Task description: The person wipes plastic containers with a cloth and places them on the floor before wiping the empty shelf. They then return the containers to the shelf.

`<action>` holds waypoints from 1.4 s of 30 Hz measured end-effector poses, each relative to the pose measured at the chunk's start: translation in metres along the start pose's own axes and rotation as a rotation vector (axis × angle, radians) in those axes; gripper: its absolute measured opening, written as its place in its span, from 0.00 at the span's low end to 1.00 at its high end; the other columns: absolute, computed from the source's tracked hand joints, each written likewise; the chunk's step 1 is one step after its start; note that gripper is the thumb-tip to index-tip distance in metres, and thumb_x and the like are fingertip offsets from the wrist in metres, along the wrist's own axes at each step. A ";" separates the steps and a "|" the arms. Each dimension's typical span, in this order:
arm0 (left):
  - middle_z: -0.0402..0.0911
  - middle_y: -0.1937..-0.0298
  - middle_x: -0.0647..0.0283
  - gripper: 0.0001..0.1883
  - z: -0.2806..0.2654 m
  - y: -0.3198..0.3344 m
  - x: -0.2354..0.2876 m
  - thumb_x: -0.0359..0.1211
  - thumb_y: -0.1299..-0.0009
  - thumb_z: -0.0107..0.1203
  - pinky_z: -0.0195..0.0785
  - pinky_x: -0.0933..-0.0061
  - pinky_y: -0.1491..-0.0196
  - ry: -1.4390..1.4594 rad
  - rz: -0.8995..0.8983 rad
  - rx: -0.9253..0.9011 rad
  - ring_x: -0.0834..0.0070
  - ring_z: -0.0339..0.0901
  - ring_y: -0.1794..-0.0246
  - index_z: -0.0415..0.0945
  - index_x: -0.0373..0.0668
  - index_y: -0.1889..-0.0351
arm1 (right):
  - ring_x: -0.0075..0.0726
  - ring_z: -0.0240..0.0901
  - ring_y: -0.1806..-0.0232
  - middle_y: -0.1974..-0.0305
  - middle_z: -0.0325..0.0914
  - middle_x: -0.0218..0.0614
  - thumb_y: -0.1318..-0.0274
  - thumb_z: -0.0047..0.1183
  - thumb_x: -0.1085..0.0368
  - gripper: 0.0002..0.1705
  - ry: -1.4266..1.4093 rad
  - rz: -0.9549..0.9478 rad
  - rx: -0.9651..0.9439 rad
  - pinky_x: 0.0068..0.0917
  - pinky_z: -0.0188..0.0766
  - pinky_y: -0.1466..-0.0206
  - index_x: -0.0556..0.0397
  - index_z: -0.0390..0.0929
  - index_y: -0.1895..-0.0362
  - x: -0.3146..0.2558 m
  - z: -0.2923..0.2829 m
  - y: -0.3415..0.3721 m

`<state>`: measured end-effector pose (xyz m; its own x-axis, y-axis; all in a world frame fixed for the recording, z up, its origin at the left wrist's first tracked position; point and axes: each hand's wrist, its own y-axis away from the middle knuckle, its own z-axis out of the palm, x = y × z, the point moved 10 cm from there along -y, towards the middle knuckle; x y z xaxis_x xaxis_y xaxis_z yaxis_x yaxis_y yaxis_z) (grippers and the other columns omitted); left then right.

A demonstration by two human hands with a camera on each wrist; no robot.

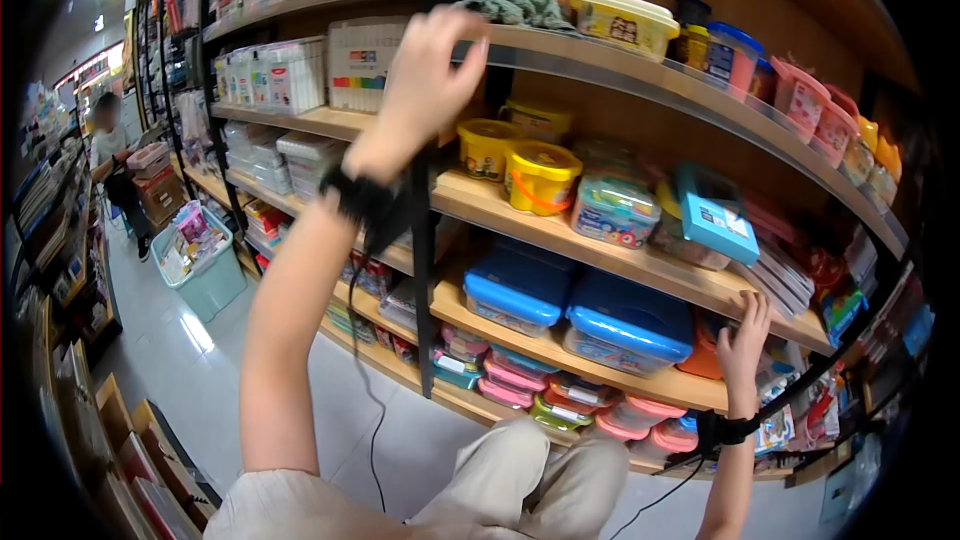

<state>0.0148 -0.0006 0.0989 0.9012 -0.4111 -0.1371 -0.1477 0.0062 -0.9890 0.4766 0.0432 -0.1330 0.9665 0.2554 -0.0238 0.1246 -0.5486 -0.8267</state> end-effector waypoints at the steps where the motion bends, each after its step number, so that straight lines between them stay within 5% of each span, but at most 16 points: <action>1: 0.77 0.58 0.57 0.12 0.005 0.001 0.000 0.36 0.40 0.52 0.64 0.67 0.51 0.016 -0.006 0.010 0.62 0.72 0.53 0.74 0.40 0.62 | 0.64 0.44 0.38 0.45 0.55 0.53 0.70 0.46 0.77 0.36 0.024 -0.021 0.010 0.49 0.44 0.36 0.56 0.60 0.46 -0.007 -0.006 -0.004; 6: 0.76 0.57 0.50 0.23 0.089 -0.032 -0.045 0.43 0.43 0.52 0.66 0.64 0.51 -0.248 -0.222 -0.249 0.57 0.74 0.56 0.72 0.43 0.51 | 0.62 0.43 0.35 0.40 0.52 0.55 0.68 0.51 0.75 0.40 -0.066 -0.022 -0.065 0.46 0.43 0.34 0.52 0.59 0.42 -0.002 -0.011 0.006; 8: 0.77 0.59 0.50 0.20 0.069 -0.039 -0.073 0.39 0.40 0.49 0.66 0.62 0.54 -0.252 0.059 0.208 0.58 0.74 0.57 0.73 0.37 0.54 | 0.60 0.42 0.34 0.38 0.49 0.54 0.64 0.49 0.75 0.38 -0.223 0.010 -0.087 0.43 0.42 0.33 0.52 0.58 0.41 0.006 -0.021 0.011; 9: 0.76 0.58 0.53 0.17 0.081 -0.038 -0.040 0.41 0.40 0.50 0.65 0.60 0.51 -0.997 0.281 0.036 0.60 0.71 0.54 0.75 0.39 0.60 | 0.60 0.42 0.34 0.37 0.48 0.53 0.63 0.47 0.75 0.37 -0.324 0.065 -0.058 0.41 0.42 0.33 0.52 0.58 0.40 0.011 -0.025 0.017; 10: 0.74 0.53 0.51 0.16 0.050 -0.045 -0.130 0.38 0.37 0.48 0.63 0.63 0.49 -0.259 -0.302 0.130 0.61 0.70 0.51 0.73 0.37 0.59 | 0.59 0.42 0.34 0.37 0.48 0.53 0.61 0.46 0.75 0.36 -0.356 0.090 -0.036 0.40 0.41 0.33 0.52 0.58 0.40 0.011 -0.032 0.025; 11: 0.70 0.48 0.51 0.14 0.032 -0.025 -0.148 0.35 0.35 0.47 0.60 0.66 0.46 -0.129 -0.785 0.055 0.62 0.67 0.49 0.71 0.37 0.56 | 0.58 0.42 0.34 0.37 0.48 0.53 0.60 0.45 0.75 0.35 -0.391 0.108 -0.013 0.40 0.41 0.33 0.53 0.58 0.40 0.011 -0.038 0.034; 15: 0.74 0.80 0.61 0.08 -0.041 -0.015 0.095 0.31 0.36 0.45 0.70 0.78 0.74 0.597 0.145 0.214 0.77 0.69 0.85 0.69 0.39 0.76 | 0.47 0.51 0.37 0.42 0.55 0.47 0.55 0.49 0.72 0.33 -0.845 0.160 -0.050 0.34 0.54 0.39 0.52 0.57 0.40 -0.010 -0.047 0.066; 16: 0.70 0.55 0.49 0.20 -0.032 0.024 0.091 0.28 0.41 0.47 0.73 0.70 0.61 0.633 -0.192 0.169 0.63 0.72 0.61 0.61 0.33 0.50 | 0.44 0.54 0.38 0.43 0.56 0.44 0.52 0.50 0.70 0.34 -1.079 0.279 -0.146 0.32 0.56 0.41 0.52 0.54 0.38 -0.020 -0.040 0.077; 18: 0.69 0.47 0.54 0.14 -0.002 0.134 0.092 0.36 0.35 0.48 0.60 0.66 0.49 0.555 -0.366 -0.127 0.62 0.67 0.51 0.71 0.39 0.55 | 0.38 0.56 0.40 0.42 0.55 0.39 0.48 0.52 0.64 0.37 -1.531 0.461 -0.266 0.29 0.57 0.42 0.52 0.49 0.36 -0.057 -0.022 0.110; 19: 0.71 0.49 0.56 0.15 0.009 0.160 0.171 0.37 0.35 0.50 0.60 0.66 0.50 0.492 -0.135 -0.382 0.67 0.67 0.51 0.71 0.39 0.55 | 0.35 0.57 0.41 0.40 0.54 0.38 0.46 0.52 0.60 0.39 -1.745 0.511 -0.290 0.29 0.57 0.42 0.51 0.46 0.34 -0.077 -0.015 0.125; 21: 0.70 0.61 0.59 0.09 0.035 0.230 0.269 0.28 0.43 0.51 0.60 0.67 0.52 0.832 -0.188 -0.767 0.66 0.68 0.58 0.69 0.40 0.65 | 0.31 0.59 0.43 0.41 0.56 0.38 0.44 0.50 0.58 0.37 -1.625 0.352 -0.222 0.26 0.56 0.41 0.51 0.47 0.34 -0.107 -0.014 0.148; 25: 0.70 0.51 0.54 0.21 0.049 0.322 0.379 0.21 0.47 0.54 0.64 0.68 0.54 1.098 -0.398 -1.095 0.62 0.70 0.51 0.67 0.39 0.53 | 0.30 0.57 0.40 0.45 0.65 0.36 0.42 0.47 0.57 0.29 -1.686 0.606 -0.432 0.26 0.52 0.39 0.52 0.58 0.39 -0.122 0.005 0.210; 29: 0.64 0.45 0.54 0.26 0.048 0.337 0.396 0.18 0.45 0.49 0.63 0.69 0.50 1.495 -0.721 -0.989 0.65 0.67 0.47 0.61 0.38 0.46 | 0.22 0.66 0.53 0.58 0.74 0.31 0.46 0.53 0.59 0.15 -1.708 1.464 -0.136 0.20 0.61 0.49 0.53 0.73 0.57 -0.040 0.028 0.326; 36: 0.75 0.58 0.55 0.13 0.043 0.377 0.360 0.19 0.40 0.47 0.65 0.74 0.55 1.266 -0.688 -1.032 0.69 0.73 0.58 0.68 0.34 0.57 | 0.23 0.72 0.66 0.67 0.75 0.29 0.49 0.54 0.60 0.13 -1.487 1.333 0.022 0.19 0.68 0.62 0.53 0.74 0.60 0.093 -0.013 0.277; 38: 0.76 0.67 0.59 0.06 0.048 0.403 0.336 0.20 0.37 0.44 0.64 0.77 0.57 1.235 -1.114 -0.985 0.74 0.73 0.65 0.69 0.34 0.63 | 0.24 0.72 0.69 0.71 0.74 0.30 0.47 0.52 0.57 0.15 -1.447 1.233 0.033 0.21 0.70 0.65 0.53 0.74 0.59 0.151 -0.009 0.251; 42: 0.74 0.68 0.61 0.04 0.062 0.437 0.323 0.23 0.34 0.43 0.63 0.79 0.61 1.219 -1.394 -0.842 0.77 0.70 0.67 0.68 0.35 0.64 | 0.28 0.71 0.76 0.77 0.71 0.27 0.47 0.51 0.52 0.19 -1.460 1.446 0.116 0.25 0.70 0.69 0.54 0.74 0.59 0.239 0.015 0.215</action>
<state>0.2663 -0.0738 -0.3809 -0.0870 -0.0385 0.9955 -0.1747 -0.9832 -0.0533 0.7311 -0.0018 -0.3252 -0.5319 0.1182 -0.8385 -0.4700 -0.8649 0.1762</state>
